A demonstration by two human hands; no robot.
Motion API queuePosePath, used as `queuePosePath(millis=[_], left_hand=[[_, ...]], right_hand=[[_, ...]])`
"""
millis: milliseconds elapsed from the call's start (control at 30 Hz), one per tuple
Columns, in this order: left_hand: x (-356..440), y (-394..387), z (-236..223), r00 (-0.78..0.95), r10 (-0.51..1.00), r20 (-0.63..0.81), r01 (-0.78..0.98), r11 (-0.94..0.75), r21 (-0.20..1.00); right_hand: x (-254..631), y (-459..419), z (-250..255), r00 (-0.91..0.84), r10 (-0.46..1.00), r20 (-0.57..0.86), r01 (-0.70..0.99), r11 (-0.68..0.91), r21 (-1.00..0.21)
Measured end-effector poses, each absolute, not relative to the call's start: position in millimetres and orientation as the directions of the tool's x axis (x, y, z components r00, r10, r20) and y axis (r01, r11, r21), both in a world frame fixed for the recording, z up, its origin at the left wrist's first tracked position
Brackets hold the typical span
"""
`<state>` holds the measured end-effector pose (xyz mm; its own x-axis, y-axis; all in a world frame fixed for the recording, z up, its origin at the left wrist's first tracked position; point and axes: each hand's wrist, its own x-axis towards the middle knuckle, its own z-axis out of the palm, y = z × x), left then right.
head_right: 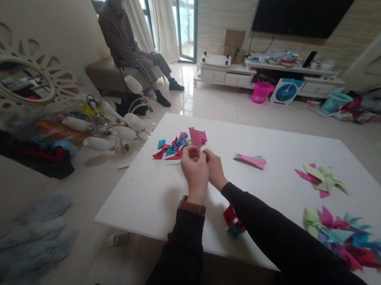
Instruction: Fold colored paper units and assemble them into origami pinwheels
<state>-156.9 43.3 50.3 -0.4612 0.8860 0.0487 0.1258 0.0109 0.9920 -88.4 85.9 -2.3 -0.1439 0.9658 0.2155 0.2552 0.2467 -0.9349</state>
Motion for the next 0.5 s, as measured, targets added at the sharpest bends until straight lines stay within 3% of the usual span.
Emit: queuePosePath(millis=[67,167,267,500], left_hand=[[-155,47,42,-0.484,0.873,0.057,0.122,0.003,0.993],[-146,48,33,-0.310,0.950,0.044,0.118,-0.008,0.993],[-135,46,31,-0.112,0.994,0.015,0.092,-0.005,0.996],[-118,48,25,0.059,0.998,0.016,-0.126,-0.009,0.992]], right_hand=[[-63,85,-2,-0.022,0.974,0.227,0.192,0.227,-0.955],[-30,76,-1,0.085,0.981,0.173,0.090,0.165,-0.982],[-8,65,4,0.109,0.986,0.124,0.033,0.121,-0.992],[22,50,21,0.097,0.989,0.110,-0.053,0.115,-0.992]])
